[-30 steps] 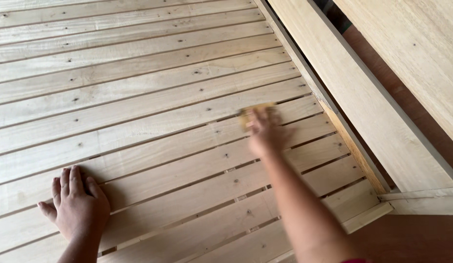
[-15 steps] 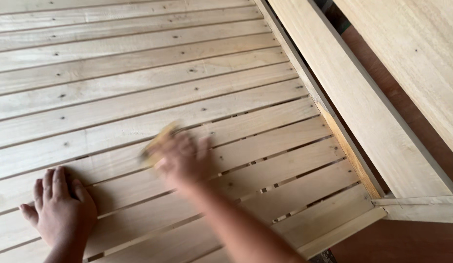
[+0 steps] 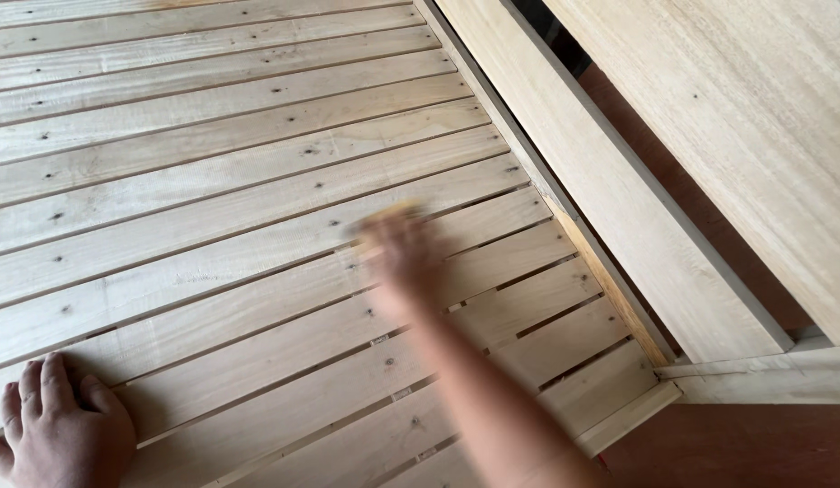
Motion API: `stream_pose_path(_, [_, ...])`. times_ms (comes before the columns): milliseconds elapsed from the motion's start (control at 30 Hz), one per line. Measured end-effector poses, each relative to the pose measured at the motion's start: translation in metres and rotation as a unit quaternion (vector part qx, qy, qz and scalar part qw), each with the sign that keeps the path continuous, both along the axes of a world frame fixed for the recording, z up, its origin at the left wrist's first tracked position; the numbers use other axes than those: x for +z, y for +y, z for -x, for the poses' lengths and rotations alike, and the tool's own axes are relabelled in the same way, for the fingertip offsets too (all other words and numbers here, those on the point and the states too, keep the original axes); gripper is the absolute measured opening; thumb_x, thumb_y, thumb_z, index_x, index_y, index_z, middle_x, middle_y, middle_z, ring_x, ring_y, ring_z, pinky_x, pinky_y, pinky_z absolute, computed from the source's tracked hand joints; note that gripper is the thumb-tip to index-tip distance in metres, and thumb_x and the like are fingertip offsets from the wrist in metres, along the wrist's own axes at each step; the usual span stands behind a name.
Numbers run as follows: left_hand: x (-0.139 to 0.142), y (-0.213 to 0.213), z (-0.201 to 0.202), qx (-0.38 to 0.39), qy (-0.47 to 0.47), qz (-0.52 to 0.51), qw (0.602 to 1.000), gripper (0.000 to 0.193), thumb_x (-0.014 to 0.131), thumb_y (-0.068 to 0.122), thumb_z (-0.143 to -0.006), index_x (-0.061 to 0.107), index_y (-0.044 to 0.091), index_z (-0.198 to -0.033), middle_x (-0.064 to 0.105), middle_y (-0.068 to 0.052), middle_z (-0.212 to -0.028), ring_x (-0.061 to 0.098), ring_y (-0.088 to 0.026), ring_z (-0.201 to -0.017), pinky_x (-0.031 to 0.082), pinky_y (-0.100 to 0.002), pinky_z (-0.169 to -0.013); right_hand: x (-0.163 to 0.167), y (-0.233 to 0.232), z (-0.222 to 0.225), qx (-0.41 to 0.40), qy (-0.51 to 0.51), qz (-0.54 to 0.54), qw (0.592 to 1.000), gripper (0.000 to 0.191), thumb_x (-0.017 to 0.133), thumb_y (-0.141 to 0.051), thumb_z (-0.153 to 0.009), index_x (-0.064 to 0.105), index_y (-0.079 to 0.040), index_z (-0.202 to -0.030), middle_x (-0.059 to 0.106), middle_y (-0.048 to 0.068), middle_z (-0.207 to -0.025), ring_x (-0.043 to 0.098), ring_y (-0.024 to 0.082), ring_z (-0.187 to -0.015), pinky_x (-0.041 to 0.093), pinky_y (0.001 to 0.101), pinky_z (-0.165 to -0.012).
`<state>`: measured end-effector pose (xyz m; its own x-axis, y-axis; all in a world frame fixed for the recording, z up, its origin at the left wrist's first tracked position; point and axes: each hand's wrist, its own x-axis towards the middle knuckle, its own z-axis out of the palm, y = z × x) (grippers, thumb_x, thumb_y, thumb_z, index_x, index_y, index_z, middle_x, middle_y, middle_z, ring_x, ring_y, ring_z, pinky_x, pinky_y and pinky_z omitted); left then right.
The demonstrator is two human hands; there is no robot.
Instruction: The person sands the slatted wooden surface of a large furniture frame by hand, rubbing a piece of sandpaper back and forth across the boards. They work over different sections of the panel, steadying the frame with the other hand, and briefly lift and reposition the sandpaper as they cover new areas.
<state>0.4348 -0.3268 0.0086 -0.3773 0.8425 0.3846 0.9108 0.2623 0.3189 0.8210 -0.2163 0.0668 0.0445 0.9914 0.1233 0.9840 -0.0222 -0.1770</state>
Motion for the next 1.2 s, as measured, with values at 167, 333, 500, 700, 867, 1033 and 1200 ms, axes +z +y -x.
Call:
stream_pose_path(167, [0.000,0.002,0.002,0.012,-0.016,0.026,0.999,0.055,0.039,0.043,-0.110,0.045,0.012,-0.156,0.042,-0.014,-0.167,0.032,-0.034,-0.158,0.010,-0.064,-0.124,-0.016,-0.064,0.170,0.253,0.100,0.043,0.961,0.060,0.059,-0.032,-0.095,0.040,-0.033,-0.153,0.028,0.004,-0.166,0.019,0.033,-0.151,0.001,0.0635,-0.120])
stream_pose_path(333, [-0.001,0.011,0.008,0.052,-0.053,0.132,0.988,0.066,0.027,0.050,-0.103,0.028,0.023,-0.162,0.024,-0.006,-0.169,0.017,-0.029,-0.155,0.000,-0.060,-0.123,-0.028,-0.039,0.152,0.209,0.088,0.007,0.974,0.042,0.054,-0.037,-0.103,0.049,-0.037,-0.144,0.030,-0.002,-0.167,0.020,0.025,-0.157,-0.003,0.0635,-0.125])
stream_pose_path(500, [0.001,0.029,0.012,0.018,0.006,0.214,0.977,0.070,0.019,0.056,-0.099,0.011,0.026,-0.161,0.006,-0.001,-0.168,0.003,-0.024,-0.154,-0.010,-0.060,-0.117,-0.001,0.042,0.011,-0.017,0.024,0.048,0.998,0.056,0.058,-0.039,-0.096,0.043,-0.032,-0.149,0.030,0.001,-0.163,0.019,0.026,-0.153,-0.007,0.0680,-0.112])
stream_pose_path(700, [0.007,0.043,0.003,-0.023,-0.024,0.148,0.988,0.072,0.025,0.056,-0.100,0.018,0.022,-0.163,0.014,0.000,-0.171,0.006,-0.023,-0.158,-0.001,-0.055,-0.123,0.010,0.075,0.042,-0.062,0.072,-0.002,0.995,0.059,0.060,-0.031,-0.091,0.050,-0.039,-0.148,0.031,0.000,-0.166,0.012,0.032,-0.153,-0.010,0.0717,-0.109])
stream_pose_path(867, [0.006,0.044,0.002,-0.010,0.010,0.175,0.985,0.071,0.030,0.052,-0.097,0.018,0.025,-0.162,0.014,0.000,-0.169,0.007,-0.022,-0.156,0.000,-0.052,-0.123,0.027,0.039,0.253,0.164,0.226,-0.093,0.956,0.035,0.070,-0.023,-0.082,0.071,-0.035,-0.116,0.063,-0.009,-0.142,0.040,0.025,-0.152,0.017,0.0592,-0.129])
stream_pose_path(1033, [0.007,0.045,0.005,-0.032,0.020,0.050,0.998,0.083,0.032,0.060,-0.096,0.014,0.011,-0.160,0.013,-0.022,-0.165,0.007,-0.033,-0.152,0.004,-0.053,-0.121,0.028,0.026,0.331,0.270,0.054,-0.025,0.961,0.047,0.032,-0.051,-0.100,0.057,-0.043,-0.139,0.040,-0.003,-0.158,0.024,0.026,-0.151,-0.007,0.0647,-0.124])
stream_pose_path(1200, [0.012,0.042,0.000,0.009,-0.028,0.151,0.988,0.073,0.028,0.055,-0.099,0.018,0.023,-0.163,0.012,-0.021,-0.168,0.005,-0.031,-0.157,0.003,-0.049,-0.124,0.012,0.079,0.223,0.130,0.057,0.009,0.990,0.042,0.038,-0.055,-0.105,0.055,-0.041,-0.141,0.038,-0.004,-0.164,0.024,0.024,-0.157,-0.002,0.0629,-0.127])
